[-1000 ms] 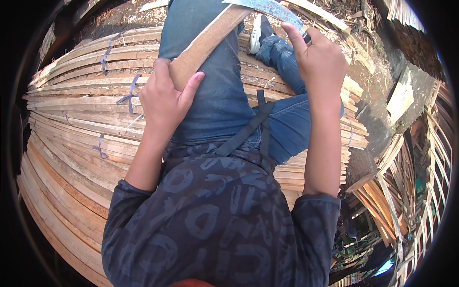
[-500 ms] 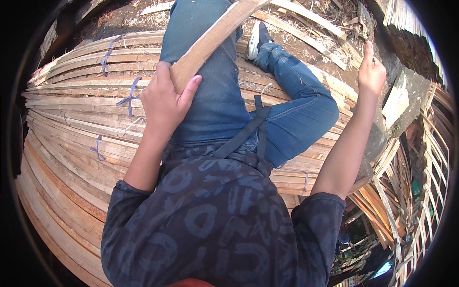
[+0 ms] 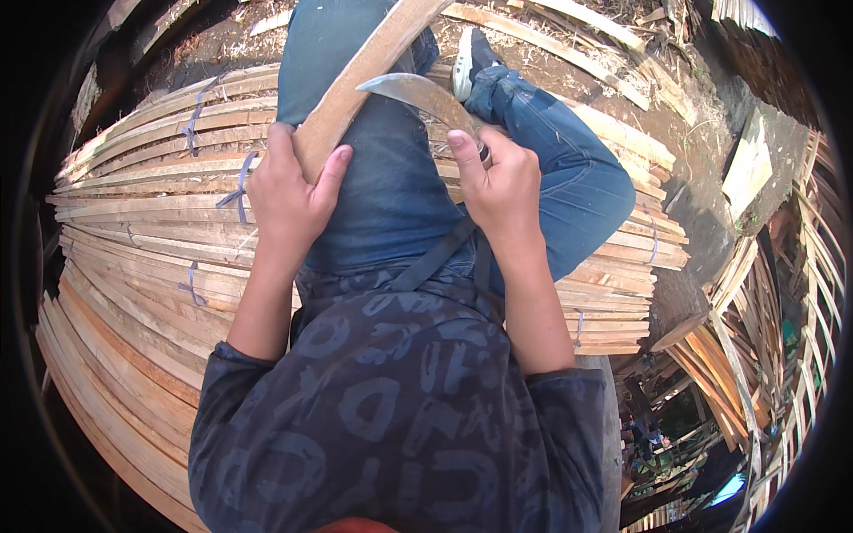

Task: The person sits on the ground and uses a curved knife to shave thin strips from a long piece of wood held against their leg. They repeatedly scrape the blade along the wood's length to remove material, with wood shavings falling to the ground.

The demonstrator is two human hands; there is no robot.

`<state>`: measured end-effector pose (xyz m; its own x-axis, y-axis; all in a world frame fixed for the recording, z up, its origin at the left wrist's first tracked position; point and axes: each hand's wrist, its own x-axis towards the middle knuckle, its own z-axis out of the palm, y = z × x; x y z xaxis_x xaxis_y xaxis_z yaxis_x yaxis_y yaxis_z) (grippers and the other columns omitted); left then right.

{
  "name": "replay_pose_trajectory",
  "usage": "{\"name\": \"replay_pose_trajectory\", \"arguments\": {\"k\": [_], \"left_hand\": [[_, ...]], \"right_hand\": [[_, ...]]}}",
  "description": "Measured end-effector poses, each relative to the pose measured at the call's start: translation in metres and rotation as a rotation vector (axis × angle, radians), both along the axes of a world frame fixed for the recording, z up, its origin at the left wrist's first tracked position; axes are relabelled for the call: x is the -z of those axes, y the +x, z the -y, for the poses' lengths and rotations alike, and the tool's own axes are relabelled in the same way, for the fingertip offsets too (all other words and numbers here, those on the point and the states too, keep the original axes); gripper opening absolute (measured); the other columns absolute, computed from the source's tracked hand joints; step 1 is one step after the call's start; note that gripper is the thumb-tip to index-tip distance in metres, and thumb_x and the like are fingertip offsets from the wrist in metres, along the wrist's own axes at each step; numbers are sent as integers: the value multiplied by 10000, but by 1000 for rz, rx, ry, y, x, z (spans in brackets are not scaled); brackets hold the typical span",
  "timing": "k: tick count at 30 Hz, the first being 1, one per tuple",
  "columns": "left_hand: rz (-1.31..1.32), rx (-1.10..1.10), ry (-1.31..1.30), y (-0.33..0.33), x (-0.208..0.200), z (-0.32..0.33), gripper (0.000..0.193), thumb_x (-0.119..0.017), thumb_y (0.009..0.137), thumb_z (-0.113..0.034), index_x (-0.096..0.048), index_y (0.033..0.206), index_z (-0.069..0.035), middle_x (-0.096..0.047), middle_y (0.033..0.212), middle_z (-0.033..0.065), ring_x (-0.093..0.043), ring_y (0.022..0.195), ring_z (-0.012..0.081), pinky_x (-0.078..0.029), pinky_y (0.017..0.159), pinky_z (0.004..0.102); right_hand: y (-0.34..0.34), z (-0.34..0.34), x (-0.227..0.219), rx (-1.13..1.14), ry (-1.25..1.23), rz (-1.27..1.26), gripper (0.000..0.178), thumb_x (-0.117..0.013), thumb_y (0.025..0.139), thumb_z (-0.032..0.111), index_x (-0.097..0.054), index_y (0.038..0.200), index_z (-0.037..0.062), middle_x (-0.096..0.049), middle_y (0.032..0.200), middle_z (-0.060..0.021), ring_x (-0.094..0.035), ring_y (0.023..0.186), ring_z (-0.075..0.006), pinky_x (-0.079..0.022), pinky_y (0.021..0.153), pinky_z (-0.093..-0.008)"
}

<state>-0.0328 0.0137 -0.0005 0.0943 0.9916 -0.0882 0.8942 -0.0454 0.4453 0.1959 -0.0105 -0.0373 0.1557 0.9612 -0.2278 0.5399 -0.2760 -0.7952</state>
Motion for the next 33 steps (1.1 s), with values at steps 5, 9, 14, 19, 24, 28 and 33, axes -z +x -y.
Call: {"name": "replay_pose_trajectory", "arguments": {"k": [5,9,14,19,24,28,33], "left_hand": [[-5,5,20,1,-1,0,486,-701,835,-438,-449,900,-28,-559,646,183,-594,588,395,-448,522,439],[-29,17,28,0,2,-1,532,-704,809,-495,-473,894,-23,-574,665,166,-605,590,351,-459,504,415],[-32,9,25,-1,0,-2,558,-709,793,-525,-484,878,-22,-575,662,152,-606,582,319,-455,483,396],[-3,1,32,-3,2,-2,558,-718,785,-526,-485,871,-27,-564,652,137,-600,570,301,-449,473,386],[15,1,81,-3,5,-1,550,-717,785,-528,-488,858,-34,-565,659,126,-599,566,292,-452,472,375],[18,1,109,-4,7,0,547,-714,787,-533,-491,850,-37,-569,664,123,-599,560,288,-454,467,371],[21,8,117,-3,4,-1,544,-704,793,-539,-494,838,-40,-571,653,119,-607,565,285,-457,468,370]], "right_hand": [[11,-32,-27,-70,39,301,571,-646,858,538,-576,626,22,-500,466,-124,-532,440,-311,-412,443,-375],[19,-54,-34,-120,163,515,596,-626,843,592,-596,618,41,-528,467,-105,-553,435,-303,-418,418,-368],[35,-74,-22,-223,313,743,628,-600,820,652,-591,611,60,-538,471,-101,-574,437,-296,-423,396,-372],[46,-84,-20,-277,330,860,645,-575,797,703,-586,623,82,-537,473,-95,-578,444,-286,-421,394,-368],[51,-87,-22,-288,336,910,674,-551,800,723,-545,604,78,-534,481,-95,-569,447,-287,-418,400,-363],[53,-89,-22,-220,295,920,656,-554,818,702,-574,620,77,-560,514,-103,-594,506,-304,-448,452,-393],[72,-95,-24,-144,320,989,647,-540,833,694,-658,696,73,-621,602,-123,-631,599,-322,-482,529,-421]]}}
